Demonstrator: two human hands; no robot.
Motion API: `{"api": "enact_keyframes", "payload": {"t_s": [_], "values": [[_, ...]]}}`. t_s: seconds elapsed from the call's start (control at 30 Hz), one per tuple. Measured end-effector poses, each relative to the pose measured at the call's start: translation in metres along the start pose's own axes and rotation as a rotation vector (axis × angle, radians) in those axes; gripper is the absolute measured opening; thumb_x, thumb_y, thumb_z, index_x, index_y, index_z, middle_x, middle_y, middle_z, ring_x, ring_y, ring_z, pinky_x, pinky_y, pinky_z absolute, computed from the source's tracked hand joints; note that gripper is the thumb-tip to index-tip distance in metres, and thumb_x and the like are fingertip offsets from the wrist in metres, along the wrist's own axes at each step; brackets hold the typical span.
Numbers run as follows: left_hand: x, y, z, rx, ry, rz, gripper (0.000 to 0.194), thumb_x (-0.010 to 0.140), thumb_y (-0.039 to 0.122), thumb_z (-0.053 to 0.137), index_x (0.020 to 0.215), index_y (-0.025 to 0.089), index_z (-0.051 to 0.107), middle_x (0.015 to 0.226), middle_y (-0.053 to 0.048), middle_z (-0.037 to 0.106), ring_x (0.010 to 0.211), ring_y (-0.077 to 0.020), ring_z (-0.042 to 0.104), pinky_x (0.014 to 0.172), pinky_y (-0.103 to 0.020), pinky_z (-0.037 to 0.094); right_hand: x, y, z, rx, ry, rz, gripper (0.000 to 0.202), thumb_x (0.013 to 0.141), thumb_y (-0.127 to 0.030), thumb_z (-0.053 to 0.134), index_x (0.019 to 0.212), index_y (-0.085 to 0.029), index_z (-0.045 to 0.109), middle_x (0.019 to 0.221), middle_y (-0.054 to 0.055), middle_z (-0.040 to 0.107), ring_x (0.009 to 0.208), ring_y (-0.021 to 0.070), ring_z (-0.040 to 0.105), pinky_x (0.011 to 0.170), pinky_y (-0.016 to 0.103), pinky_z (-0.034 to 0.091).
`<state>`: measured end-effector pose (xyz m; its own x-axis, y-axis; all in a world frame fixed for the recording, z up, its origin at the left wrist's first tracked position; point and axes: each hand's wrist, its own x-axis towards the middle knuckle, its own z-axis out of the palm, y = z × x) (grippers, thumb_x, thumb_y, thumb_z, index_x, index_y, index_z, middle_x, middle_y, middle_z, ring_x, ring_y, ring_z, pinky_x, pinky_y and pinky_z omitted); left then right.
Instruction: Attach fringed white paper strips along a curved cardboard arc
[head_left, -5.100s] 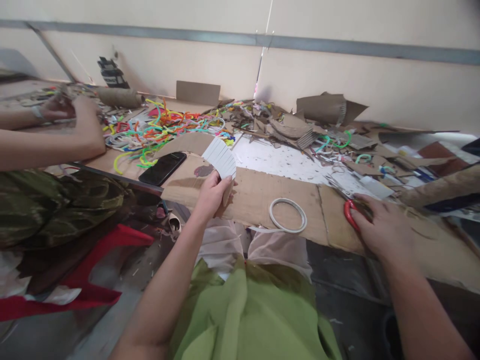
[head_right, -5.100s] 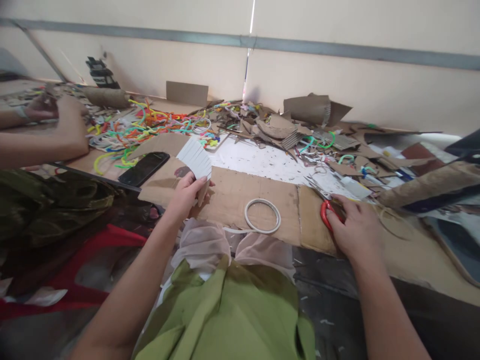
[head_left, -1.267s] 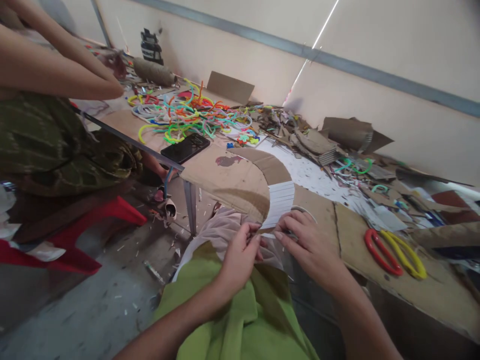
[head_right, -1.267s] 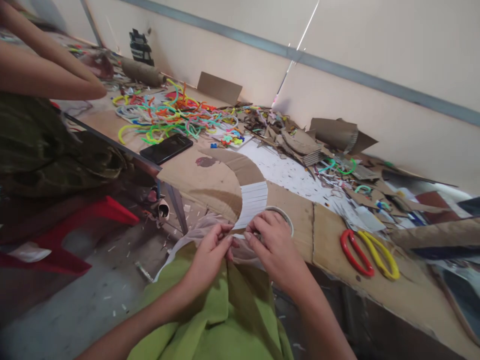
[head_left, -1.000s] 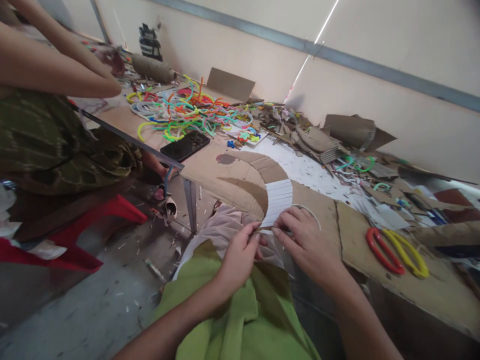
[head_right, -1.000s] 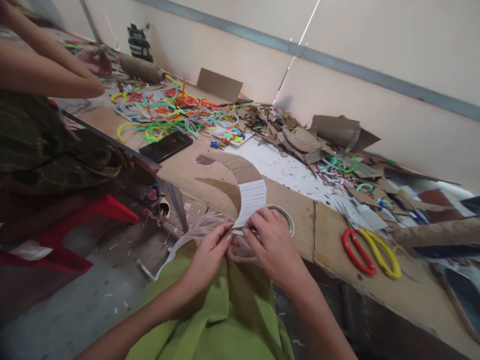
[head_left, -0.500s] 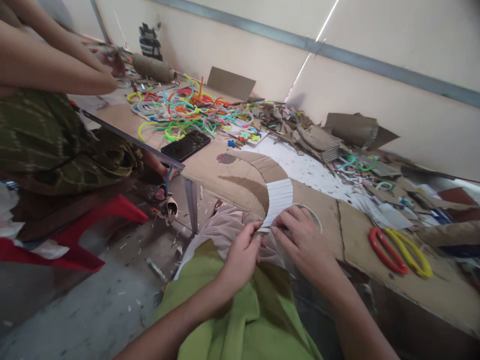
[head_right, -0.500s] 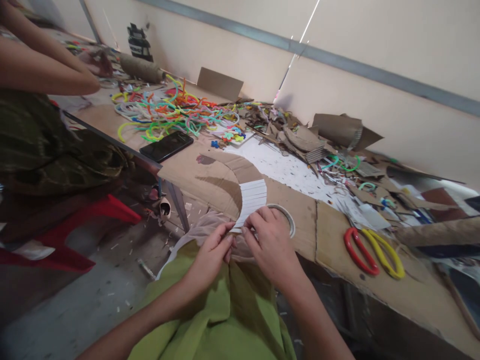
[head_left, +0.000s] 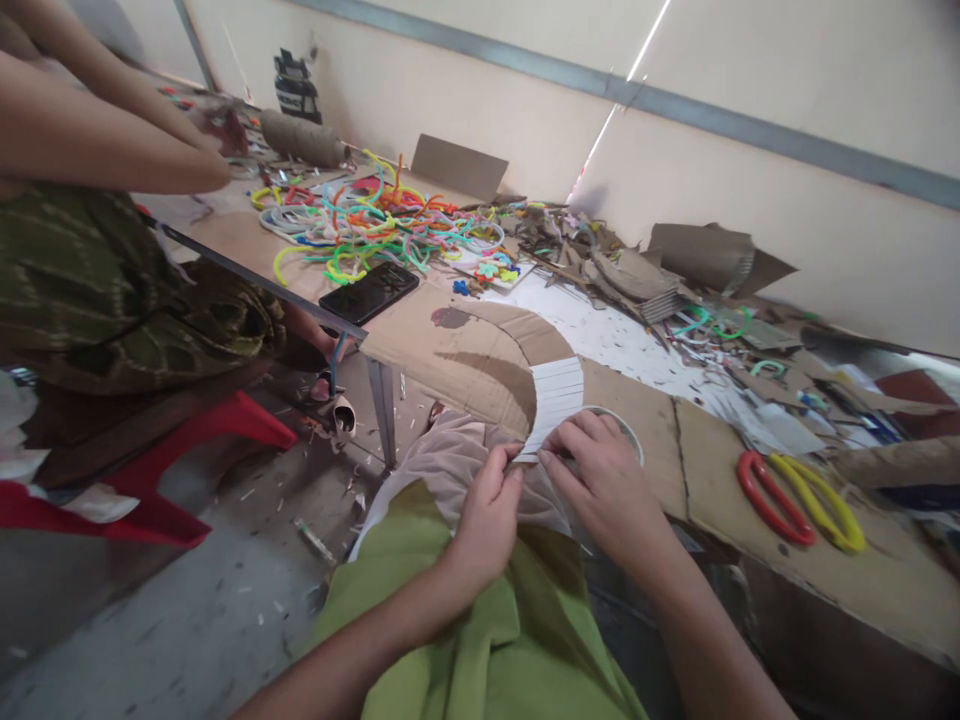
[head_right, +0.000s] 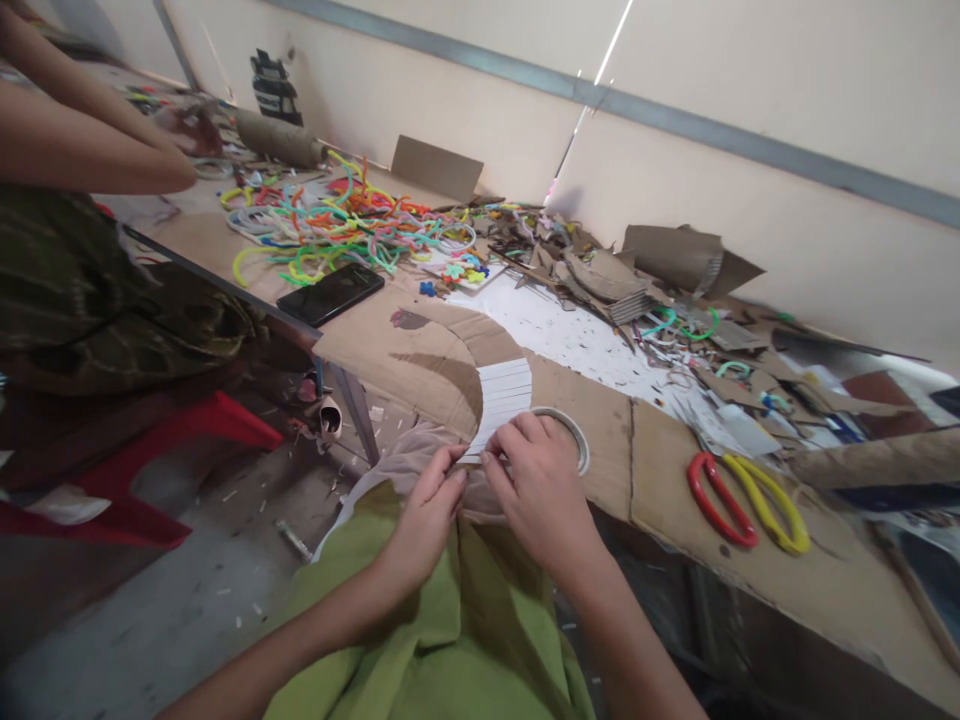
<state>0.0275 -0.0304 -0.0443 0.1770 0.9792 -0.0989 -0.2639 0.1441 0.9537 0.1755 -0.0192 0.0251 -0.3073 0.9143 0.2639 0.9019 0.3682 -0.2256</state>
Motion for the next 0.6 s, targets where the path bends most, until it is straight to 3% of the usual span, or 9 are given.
{"api": "enact_keyframes", "payload": {"t_s": [0.17,0.33,0.6], "values": [[-0.0005,0.0040,0.0014,0.066,-0.023,0.034,0.019,0.097,0.023,0.048,0.110,0.022,0.062,0.114,-0.006,0.070,0.109,-0.0224,0.061,0.099,-0.033,0.044,0.0006,-0.0009,0.0000,-0.001,-0.001,0.012,0.019,0.098,-0.019,0.055,0.080,-0.024,0.053,0.087,0.006,0.057,0.087,0.0283,0.050,0.079,0.043,0.039],[0.0002,0.0034,0.0027,0.094,-0.005,0.065,0.019,0.102,0.033,0.047,0.106,0.022,0.062,0.106,-0.005,0.069,0.101,-0.0208,0.061,0.093,-0.030,0.045,0.0008,0.0004,0.0010,-0.014,0.008,0.011,0.019,0.098,-0.020,0.055,0.079,-0.024,0.052,0.086,0.006,0.057,0.086,0.0280,0.051,0.079,0.043,0.039],[0.0028,0.0027,0.0027,0.199,-0.001,0.112,0.019,0.104,0.031,0.044,0.105,0.022,0.061,0.100,-0.005,0.067,0.096,-0.0201,0.060,0.088,-0.031,0.045,0.0004,-0.0007,0.0012,-0.034,0.011,0.020,0.018,0.097,-0.020,0.056,0.080,-0.024,0.053,0.087,0.007,0.058,0.088,0.0288,0.051,0.080,0.044,0.040]]}}
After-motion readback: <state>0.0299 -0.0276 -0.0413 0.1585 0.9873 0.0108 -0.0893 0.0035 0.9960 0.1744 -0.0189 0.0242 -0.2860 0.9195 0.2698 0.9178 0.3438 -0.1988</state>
